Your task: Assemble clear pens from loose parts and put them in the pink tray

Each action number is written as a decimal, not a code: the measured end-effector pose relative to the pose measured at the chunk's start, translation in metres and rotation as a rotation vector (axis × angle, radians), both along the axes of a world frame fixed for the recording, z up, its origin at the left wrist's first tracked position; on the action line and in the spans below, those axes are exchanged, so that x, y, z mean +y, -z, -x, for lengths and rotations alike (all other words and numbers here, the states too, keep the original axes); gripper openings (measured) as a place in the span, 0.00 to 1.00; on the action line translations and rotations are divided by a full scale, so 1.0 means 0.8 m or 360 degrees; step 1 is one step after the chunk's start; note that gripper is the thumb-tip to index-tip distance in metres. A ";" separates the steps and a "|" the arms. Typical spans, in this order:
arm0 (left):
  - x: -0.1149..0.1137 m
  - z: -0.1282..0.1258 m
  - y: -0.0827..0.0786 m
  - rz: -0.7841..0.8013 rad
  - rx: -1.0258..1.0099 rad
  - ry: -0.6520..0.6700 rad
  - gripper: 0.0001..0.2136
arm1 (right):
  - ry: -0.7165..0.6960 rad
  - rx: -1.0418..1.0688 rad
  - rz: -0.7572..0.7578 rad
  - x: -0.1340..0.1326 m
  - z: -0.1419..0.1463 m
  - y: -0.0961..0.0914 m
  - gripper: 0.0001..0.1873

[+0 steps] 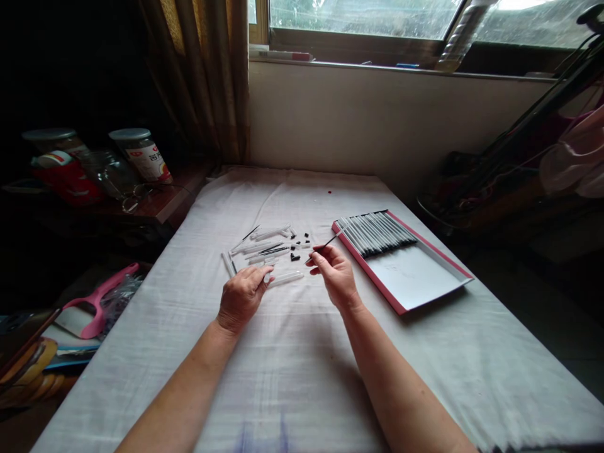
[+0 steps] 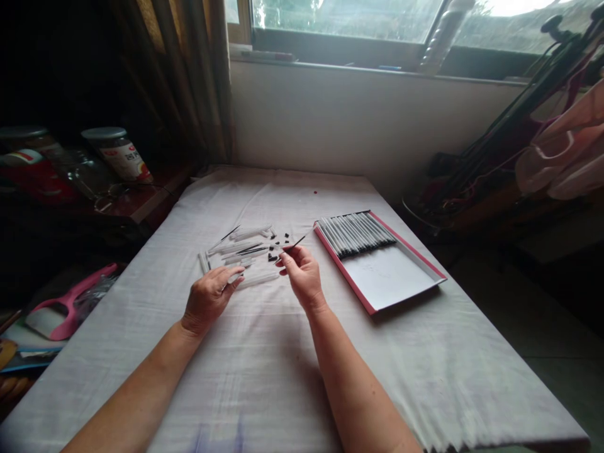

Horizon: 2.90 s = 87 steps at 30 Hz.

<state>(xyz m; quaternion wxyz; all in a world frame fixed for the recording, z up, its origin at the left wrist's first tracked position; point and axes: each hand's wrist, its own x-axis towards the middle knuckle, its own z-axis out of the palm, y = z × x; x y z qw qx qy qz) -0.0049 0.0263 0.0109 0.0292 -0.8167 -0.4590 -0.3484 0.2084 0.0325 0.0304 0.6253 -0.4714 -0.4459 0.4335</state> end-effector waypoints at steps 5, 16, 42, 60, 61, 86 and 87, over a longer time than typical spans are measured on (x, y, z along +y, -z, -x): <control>-0.008 -0.005 -0.014 -0.0071 0.0151 -0.0160 0.14 | 0.0024 0.0178 -0.0148 -0.040 0.039 -0.016 0.13; -0.014 -0.011 -0.007 -0.0090 0.0190 -0.0121 0.15 | -0.0007 0.0243 -0.0148 -0.033 0.047 -0.027 0.12; -0.002 -0.002 0.005 0.0492 -0.0447 -0.0095 0.16 | -0.0420 -0.1137 -0.0275 0.024 0.044 -0.077 0.12; 0.007 0.003 0.019 0.0630 -0.0852 -0.0161 0.12 | -0.0065 -0.1514 -0.0048 0.062 -0.019 0.046 0.09; 0.008 0.004 0.020 0.0615 -0.0838 -0.0191 0.12 | -0.0054 -0.1584 -0.0059 0.060 -0.018 0.048 0.09; 0.005 0.000 0.018 0.0232 -0.0192 0.0096 0.11 | -0.0112 -0.0332 0.0196 -0.012 -0.009 0.049 0.09; 0.005 0.000 0.017 0.0236 -0.0185 0.0093 0.11 | -0.0117 -0.0344 0.0191 -0.012 -0.009 0.050 0.08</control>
